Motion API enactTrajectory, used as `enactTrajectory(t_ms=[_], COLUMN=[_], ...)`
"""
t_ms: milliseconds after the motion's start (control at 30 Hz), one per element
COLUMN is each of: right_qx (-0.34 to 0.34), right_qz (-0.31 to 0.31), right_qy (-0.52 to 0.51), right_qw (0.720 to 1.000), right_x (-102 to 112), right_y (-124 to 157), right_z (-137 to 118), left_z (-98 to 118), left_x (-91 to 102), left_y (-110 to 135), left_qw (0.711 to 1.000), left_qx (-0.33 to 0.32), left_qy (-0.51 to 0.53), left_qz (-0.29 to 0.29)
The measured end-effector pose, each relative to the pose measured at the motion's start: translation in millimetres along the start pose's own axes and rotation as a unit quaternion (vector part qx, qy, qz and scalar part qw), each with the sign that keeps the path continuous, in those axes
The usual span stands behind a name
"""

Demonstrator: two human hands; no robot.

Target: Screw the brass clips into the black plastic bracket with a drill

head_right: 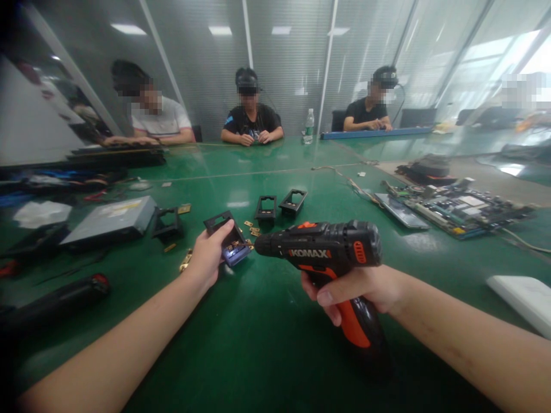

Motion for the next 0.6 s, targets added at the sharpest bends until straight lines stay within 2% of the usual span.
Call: enactTrajectory(t_ms=[600], right_qx=[-0.018], right_qz=[0.033], right_qy=[0.0], right_qw=[0.999], right_x=[-5.3], right_y=[-0.8], right_z=[3.1], left_z=[-0.4], left_x=[2.4], left_y=[-3.0], left_qw=[1.0], left_qx=[-0.008], left_qy=[-0.006], left_qz=[0.006])
Point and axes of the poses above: each hand's wrist, its own y-axis away from the middle knuckle, its own x-axis out of the back of the hand, z = x × y, the point moved 6 cm from there along -y, towards the middle knuckle, and after that the axes turned 13 degrees about -x, right-handed, at the moved point
